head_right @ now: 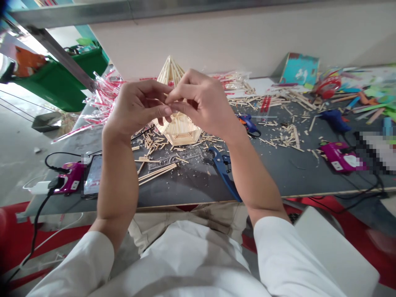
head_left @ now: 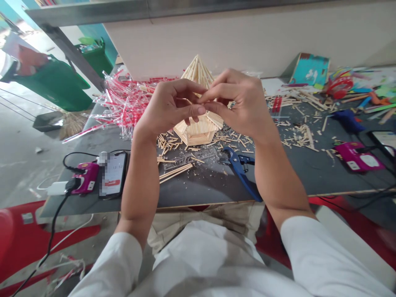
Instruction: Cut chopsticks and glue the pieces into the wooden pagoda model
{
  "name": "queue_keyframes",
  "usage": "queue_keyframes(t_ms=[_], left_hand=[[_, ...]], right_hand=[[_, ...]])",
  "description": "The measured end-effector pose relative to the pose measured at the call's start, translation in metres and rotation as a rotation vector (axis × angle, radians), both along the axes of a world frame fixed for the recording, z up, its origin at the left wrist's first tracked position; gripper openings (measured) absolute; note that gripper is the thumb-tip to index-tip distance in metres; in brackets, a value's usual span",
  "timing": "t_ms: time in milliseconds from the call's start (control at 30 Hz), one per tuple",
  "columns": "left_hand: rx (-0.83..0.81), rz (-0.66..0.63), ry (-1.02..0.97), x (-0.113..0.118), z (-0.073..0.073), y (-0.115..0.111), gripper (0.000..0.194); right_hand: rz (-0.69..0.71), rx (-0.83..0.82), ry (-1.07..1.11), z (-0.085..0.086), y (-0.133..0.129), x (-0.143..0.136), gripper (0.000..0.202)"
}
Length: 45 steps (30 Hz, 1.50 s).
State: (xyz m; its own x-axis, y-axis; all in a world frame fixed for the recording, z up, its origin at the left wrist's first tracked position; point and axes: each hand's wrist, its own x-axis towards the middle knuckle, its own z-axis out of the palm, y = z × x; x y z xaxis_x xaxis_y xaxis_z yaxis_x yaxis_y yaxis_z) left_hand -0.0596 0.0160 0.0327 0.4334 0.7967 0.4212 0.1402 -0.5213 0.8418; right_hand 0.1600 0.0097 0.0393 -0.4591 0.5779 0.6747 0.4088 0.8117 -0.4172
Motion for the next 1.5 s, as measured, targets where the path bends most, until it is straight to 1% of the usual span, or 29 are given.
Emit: queue_keyframes(t_ms=[133,267,367,500,600,667,833,933,1033,1133,1233,1367,1500], left_hand=[[0.019,0.042,0.017,0.001,0.003,-0.003,0.029],[0.031,0.086,0.059,0.007,0.006,-0.005,0.016],[0.064,0.126,0.087,0.011,0.007,-0.007,0.015],[0.07,0.098,0.106,0.013,0.007,-0.009,0.014],[0.064,0.076,0.104,0.011,0.008,-0.01,0.013],[0.059,0.069,0.103,0.009,0.009,-0.01,0.014],[0.044,0.048,0.157,0.005,0.008,-0.011,0.014],[0.036,0.042,0.173,0.004,0.007,-0.01,0.014],[0.028,0.012,0.19,0.003,0.005,-0.009,0.016],[0.025,-0.035,0.227,0.001,0.002,-0.006,0.017],[0.028,-0.074,0.247,-0.001,0.0,-0.005,0.016],[0.0,-0.061,0.235,0.0,0.0,-0.004,0.019],[-0.002,-0.028,0.232,-0.001,0.001,-0.004,0.019]], right_hand=[[0.012,-0.045,0.126,-0.001,-0.002,-0.003,0.025],[0.07,-0.114,0.229,-0.007,-0.001,-0.008,0.031],[0.076,-0.099,0.3,-0.014,0.004,-0.009,0.034],[0.055,-0.062,0.358,-0.024,0.017,-0.012,0.041],[0.013,-0.073,0.381,-0.026,0.02,-0.015,0.043],[0.004,-0.107,0.381,-0.024,0.017,-0.015,0.041],[0.075,-0.195,0.34,-0.015,0.007,-0.012,0.038],[0.149,-0.246,0.341,-0.012,0.007,-0.008,0.037],[0.234,-0.257,0.328,-0.012,0.01,-0.005,0.036],[0.219,-0.283,0.188,-0.011,0.011,0.0,0.037],[0.188,-0.267,0.087,-0.01,0.011,0.002,0.04],[0.17,-0.227,0.054,-0.011,0.013,0.004,0.037],[0.125,-0.25,0.049,-0.012,0.015,0.008,0.035]])
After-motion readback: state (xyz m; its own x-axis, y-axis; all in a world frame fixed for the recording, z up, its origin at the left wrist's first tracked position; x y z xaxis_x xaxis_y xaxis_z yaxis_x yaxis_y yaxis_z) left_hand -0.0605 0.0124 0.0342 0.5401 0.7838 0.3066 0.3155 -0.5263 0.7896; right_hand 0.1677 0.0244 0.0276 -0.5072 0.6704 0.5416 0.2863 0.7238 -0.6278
